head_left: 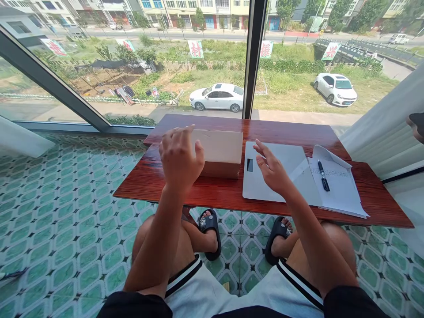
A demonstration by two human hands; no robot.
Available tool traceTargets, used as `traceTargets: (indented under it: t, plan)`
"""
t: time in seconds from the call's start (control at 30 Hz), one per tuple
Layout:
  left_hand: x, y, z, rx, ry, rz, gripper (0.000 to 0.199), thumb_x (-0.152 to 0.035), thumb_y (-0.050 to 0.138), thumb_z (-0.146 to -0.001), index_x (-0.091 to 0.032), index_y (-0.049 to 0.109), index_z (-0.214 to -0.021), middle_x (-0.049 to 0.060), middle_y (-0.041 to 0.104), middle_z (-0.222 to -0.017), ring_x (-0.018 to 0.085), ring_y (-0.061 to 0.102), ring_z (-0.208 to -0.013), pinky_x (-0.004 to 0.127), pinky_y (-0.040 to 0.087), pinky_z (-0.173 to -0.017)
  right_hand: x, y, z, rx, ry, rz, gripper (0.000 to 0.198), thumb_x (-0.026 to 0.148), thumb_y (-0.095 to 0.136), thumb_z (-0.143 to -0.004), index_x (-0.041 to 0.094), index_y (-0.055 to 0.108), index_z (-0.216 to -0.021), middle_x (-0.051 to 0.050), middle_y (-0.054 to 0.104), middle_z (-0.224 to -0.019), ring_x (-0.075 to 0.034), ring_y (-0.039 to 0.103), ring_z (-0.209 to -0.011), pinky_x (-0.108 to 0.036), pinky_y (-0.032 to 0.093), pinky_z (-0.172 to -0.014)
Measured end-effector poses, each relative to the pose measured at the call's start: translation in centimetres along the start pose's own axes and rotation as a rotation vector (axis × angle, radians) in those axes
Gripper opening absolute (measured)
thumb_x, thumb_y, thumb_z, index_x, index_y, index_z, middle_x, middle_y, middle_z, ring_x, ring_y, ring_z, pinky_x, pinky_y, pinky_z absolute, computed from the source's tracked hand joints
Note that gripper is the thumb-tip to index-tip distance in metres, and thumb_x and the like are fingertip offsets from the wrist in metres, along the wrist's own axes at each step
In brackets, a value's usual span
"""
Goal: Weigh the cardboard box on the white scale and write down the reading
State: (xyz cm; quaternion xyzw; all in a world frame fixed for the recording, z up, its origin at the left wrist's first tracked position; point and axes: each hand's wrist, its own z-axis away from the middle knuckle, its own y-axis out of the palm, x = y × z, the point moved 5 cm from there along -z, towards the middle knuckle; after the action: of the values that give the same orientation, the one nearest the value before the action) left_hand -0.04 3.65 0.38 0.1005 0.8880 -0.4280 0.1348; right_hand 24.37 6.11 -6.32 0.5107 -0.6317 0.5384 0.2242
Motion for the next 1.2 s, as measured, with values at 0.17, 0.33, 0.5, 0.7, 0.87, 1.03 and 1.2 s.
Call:
traceTargets:
  t: [0.17,0.33,0.5,0.7,0.87,1.03,1.2]
  plan:
    - [-4.9,-0.6,1.8,0.027,0.203,0.049,0.041,-0.030,0.041,-0.096,-0.019,0.060,-0.131,0.011,0.067,-0.125,0.029,0.053,-0.126,0.047,0.037,-0.108,1.7,-4.7,0.7,-0.114,-0.043,0.203,0.045,0.042,0.042,-0.101,0.022,0.053,-0.140,-0.012,0.064,-0.129,-0.025,0.060,-0.121,-0.044,0.051,-0.100]
    - [-9.4,-0.6,4.0,0.026,0.444,0.119,0.033,-0.025,0.047,-0.095,-0.020,0.064,-0.122,0.008,0.072,-0.113,0.026,0.059,-0.110,0.041,0.041,-0.096,1.7,-8.7,1.4,-0.160,-0.007,0.548,0.027,0.039,0.044,-0.099,0.020,0.062,-0.106,-0.010,0.065,-0.104,-0.025,0.060,-0.100,-0.040,0.047,-0.088]
    - [-13.3,-0.1,6.9,0.025,0.690,0.224,0.028,-0.020,0.053,-0.091,-0.018,0.063,-0.118,0.005,0.073,-0.106,0.022,0.060,-0.101,0.038,0.043,-0.088,-2.8,-12.9,2.6,-0.150,0.171,0.812,0.019,0.036,0.045,-0.097,0.020,0.053,-0.090,-0.007,0.063,-0.094,-0.024,0.060,-0.094,-0.035,0.040,-0.074]
    - [-16.8,1.9,10.5,0.145,0.895,0.280,0.031,-0.018,0.057,-0.089,-0.017,0.060,-0.120,0.005,0.071,-0.109,0.022,0.058,-0.099,0.038,0.044,-0.086,-9.0,-18.1,5.2,-0.053,0.506,1.088,0.015,0.030,0.044,-0.099,0.018,0.053,-0.101,-0.011,0.066,-0.107,-0.028,0.063,-0.102,-0.034,0.036,-0.068]
    - [-19.6,4.6,12.5,0.308,1.050,0.237,0.030,-0.020,0.055,-0.090,-0.017,0.059,-0.119,0.005,0.070,-0.109,0.021,0.057,-0.100,0.037,0.044,-0.086,-11.8,-19.8,6.5,0.007,0.660,1.029,0.021,0.035,0.044,-0.100,0.019,0.055,-0.107,-0.011,0.068,-0.103,-0.028,0.067,-0.098,-0.034,0.040,-0.069]
    - [-23.3,7.4,14.2,0.384,1.277,0.177,0.032,-0.025,0.050,-0.094,-0.015,0.057,-0.124,0.007,0.067,-0.110,0.022,0.057,-0.099,0.038,0.044,-0.085,-13.5,-19.4,6.6,0.061,0.673,0.932,0.024,0.040,0.048,-0.099,0.019,0.055,-0.108,-0.011,0.069,-0.106,-0.029,0.067,-0.101,-0.036,0.044,-0.074]
    - [-27.4,10.6,16.0,0.379,1.493,0.158,0.035,-0.026,0.046,-0.097,-0.015,0.057,-0.128,0.012,0.064,-0.116,0.023,0.058,-0.103,0.037,0.044,-0.084,-13.8,-18.7,6.3,0.081,0.635,0.943,0.029,0.039,0.048,-0.097,0.016,0.054,-0.114,-0.014,0.070,-0.109,-0.034,0.068,-0.101,-0.041,0.047,-0.080]
